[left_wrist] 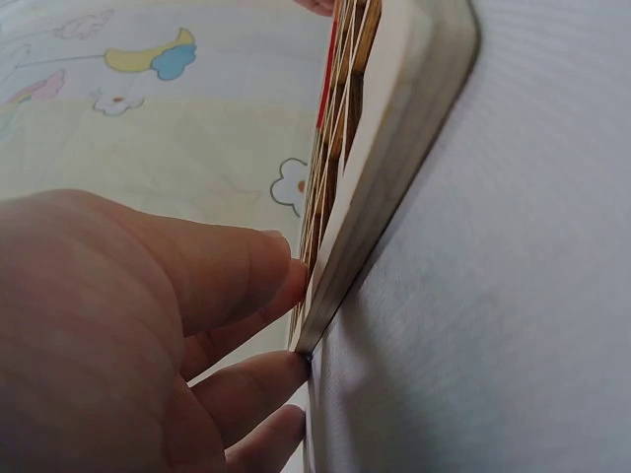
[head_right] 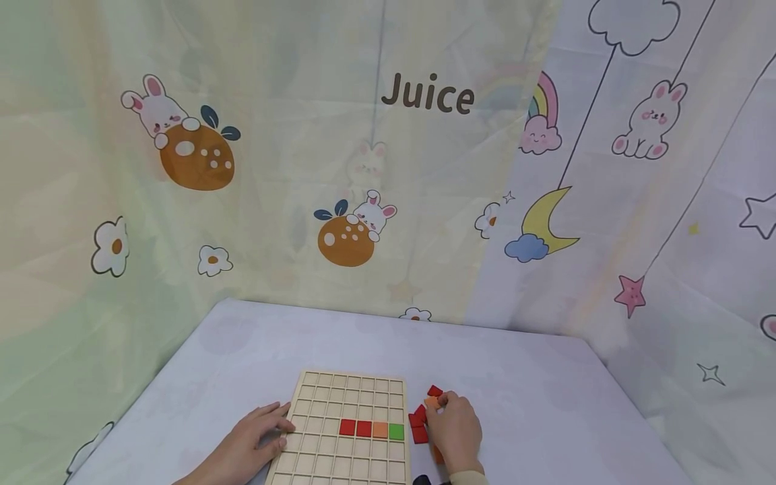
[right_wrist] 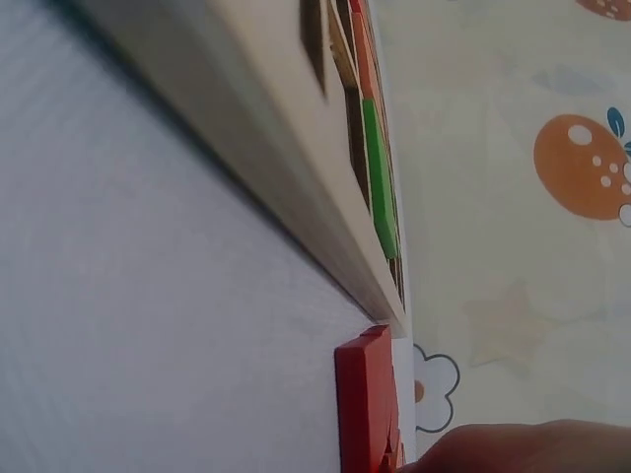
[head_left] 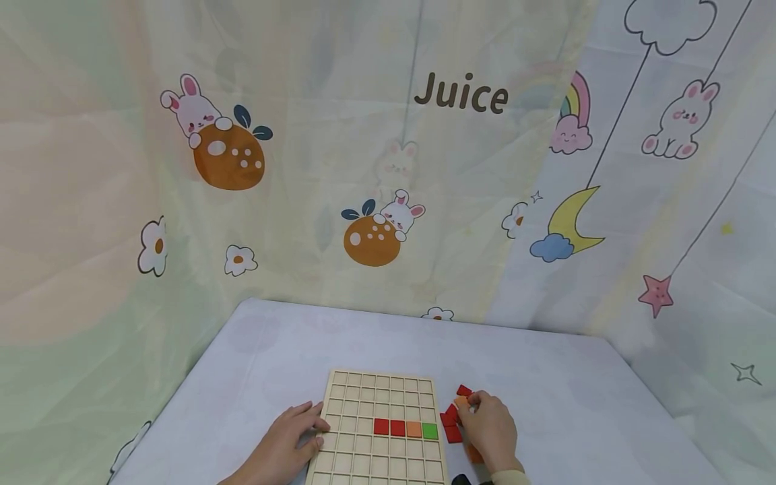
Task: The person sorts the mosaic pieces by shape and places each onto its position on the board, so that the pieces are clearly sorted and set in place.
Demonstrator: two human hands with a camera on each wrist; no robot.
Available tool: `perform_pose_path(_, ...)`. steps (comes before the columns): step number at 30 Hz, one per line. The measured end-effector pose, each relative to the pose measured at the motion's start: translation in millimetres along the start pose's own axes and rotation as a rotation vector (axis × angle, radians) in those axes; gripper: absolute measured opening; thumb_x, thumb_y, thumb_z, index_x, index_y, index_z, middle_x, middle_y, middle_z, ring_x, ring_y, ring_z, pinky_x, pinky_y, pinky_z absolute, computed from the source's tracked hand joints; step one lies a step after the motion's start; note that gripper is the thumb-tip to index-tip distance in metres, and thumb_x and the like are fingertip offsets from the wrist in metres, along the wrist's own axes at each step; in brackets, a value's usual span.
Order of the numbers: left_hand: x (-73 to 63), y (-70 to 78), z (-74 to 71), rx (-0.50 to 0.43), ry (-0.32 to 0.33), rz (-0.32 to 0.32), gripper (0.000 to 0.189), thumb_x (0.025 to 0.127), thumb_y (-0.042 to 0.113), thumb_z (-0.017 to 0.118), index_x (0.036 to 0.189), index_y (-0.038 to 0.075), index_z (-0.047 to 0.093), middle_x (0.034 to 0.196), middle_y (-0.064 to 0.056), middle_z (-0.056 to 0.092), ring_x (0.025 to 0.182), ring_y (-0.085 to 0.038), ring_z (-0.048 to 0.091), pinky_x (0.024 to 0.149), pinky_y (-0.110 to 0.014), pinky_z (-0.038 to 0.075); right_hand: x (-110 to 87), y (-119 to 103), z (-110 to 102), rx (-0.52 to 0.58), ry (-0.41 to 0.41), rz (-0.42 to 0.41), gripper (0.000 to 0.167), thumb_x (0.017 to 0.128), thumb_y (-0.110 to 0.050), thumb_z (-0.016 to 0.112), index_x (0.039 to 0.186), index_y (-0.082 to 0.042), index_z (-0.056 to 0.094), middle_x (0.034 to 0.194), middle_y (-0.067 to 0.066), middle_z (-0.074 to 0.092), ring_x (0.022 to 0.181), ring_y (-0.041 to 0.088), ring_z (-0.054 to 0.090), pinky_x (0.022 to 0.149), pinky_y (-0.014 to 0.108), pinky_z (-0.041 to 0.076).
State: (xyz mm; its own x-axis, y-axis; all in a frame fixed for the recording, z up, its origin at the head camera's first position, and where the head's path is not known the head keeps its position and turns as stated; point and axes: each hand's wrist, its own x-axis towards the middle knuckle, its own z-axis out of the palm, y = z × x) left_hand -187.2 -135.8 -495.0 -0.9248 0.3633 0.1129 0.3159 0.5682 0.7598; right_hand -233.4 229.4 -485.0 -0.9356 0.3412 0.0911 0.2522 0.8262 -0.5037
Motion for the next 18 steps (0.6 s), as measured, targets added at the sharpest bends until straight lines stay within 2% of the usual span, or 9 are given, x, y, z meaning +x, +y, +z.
perform_pose_path(7,0.2,-1.5,0.5,0.008,0.005,0.008,0.009,0.092,0.026,0.066,0.101,0.026,0.067,0.144,-0.017,0.05,0.135,-0.048,0.036,0.1,-0.076,0.029,-0.2,1.8,0.8,-0.009,-0.017,-0.01,0.028,0.081,-0.016,0.068,0.104,0.0,0.067,0.081,0.009,0.058,0.07,0.021,0.051,0.057,0.034,0.048)
perform_pose_path(12,1.0,-1.0,1.1,0.002,0.004,0.008,0.009,0.092,0.026,0.066,0.101,0.026,0.067,0.144,-0.016,0.05,0.135,-0.048,0.035,0.1,-0.076,0.028,-0.9,0.5,0.9,0.001,-0.02,0.012,0.031,0.082,-0.018,0.071,0.106,0.001,0.067,0.083,0.01,0.057,0.072,0.022,0.05,0.06,0.035,0.05)
perform_pose_path(18,1.0,-0.6,1.0,-0.001,-0.003,-0.005,0.009,0.092,0.026,0.066,0.101,0.027,0.067,0.144,-0.016,0.049,0.136,-0.048,0.035,0.1,-0.076,0.028,-0.3,0.8,1.9,0.013,-0.013,0.023,0.028,0.085,-0.019,0.073,0.103,0.001,0.068,0.081,0.01,0.055,0.071,0.022,0.05,0.058,0.033,0.046)
